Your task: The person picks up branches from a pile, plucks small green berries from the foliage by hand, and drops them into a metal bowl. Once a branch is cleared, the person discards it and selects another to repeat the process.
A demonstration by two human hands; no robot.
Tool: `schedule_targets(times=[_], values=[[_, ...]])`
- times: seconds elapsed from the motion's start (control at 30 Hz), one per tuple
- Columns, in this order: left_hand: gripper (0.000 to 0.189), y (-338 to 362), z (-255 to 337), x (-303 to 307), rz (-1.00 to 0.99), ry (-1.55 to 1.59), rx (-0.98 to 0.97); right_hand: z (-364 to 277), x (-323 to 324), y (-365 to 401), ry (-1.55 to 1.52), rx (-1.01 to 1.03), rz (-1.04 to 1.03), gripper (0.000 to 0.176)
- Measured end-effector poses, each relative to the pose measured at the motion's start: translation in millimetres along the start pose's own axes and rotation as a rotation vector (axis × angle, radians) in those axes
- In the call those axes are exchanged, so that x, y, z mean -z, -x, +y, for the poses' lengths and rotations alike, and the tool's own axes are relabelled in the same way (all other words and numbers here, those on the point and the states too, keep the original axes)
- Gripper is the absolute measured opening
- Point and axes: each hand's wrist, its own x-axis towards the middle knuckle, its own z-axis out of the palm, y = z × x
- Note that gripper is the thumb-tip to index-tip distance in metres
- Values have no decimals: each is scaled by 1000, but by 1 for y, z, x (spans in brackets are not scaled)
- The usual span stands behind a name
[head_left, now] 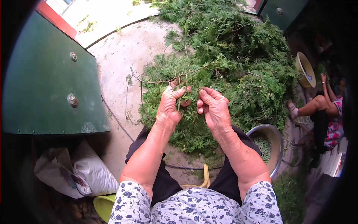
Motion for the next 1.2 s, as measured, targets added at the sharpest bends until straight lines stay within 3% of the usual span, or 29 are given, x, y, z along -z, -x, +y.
schedule_targets(times=[0.23, 0.33, 0.37, 0.47, 0.53, 0.63, 0.7, 0.77, 0.8, 0.87, 0.93, 0.97, 1.03, 1.07, 1.2], values=[[33, 3, -2, -4, 117, -25, 42, -4, 1, 5, -45, -46, 60, 15], [16, -6, 8, 17, 5, 105, 18, -24, 20, -13, 113, 228, 118, 14], [12, -5, 14, 9, 186, 153, 23, -36, 27, -23, 36, 211, 86, 13], [8, -8, 24, 24, 134, 179, -46, -52, 20, -22, -53, 129, 51, 17], [14, -9, 28, 31, -43, 234, -80, -56, 17, -19, -87, 66, 52, 19], [17, -7, 35, 29, 59, 227, -137, -53, 17, -20, -170, -11, 20, 20], [17, -5, 36, 28, 46, 273, -127, -46, 26, -24, -57, -1, -148, 19], [18, -7, 35, 34, -31, 283, -124, -44, 25, -18, 20, -93, -84, 17], [18, -6, 35, 30, 70, 235, -152, -44, 16, -13, 21, -53, -62, 16], [19, -10, 38, 36, 41, 237, -161, -49, 6, -3, 27, -18, -49, 16], [19, -9, 40, 35, 13, 238, -168, -57, 7, 7, 82, -28, -403, 14], [19, -7, 41, 34, 28, 270, -166, -62, 4, 11, 358, -87, -457, 15], [19, -4, 42, 27, 38, 300, -163, -49, -3, 15, 728, 7, -338, 15], [18, -3, 43, 24, 68, 308, -157, -38, -1, 13, 744, 50, -244, 19], [19, 0, 40, 21, 119, 246, -143, -32, -10, 13, 617, 3, -197, 18]])
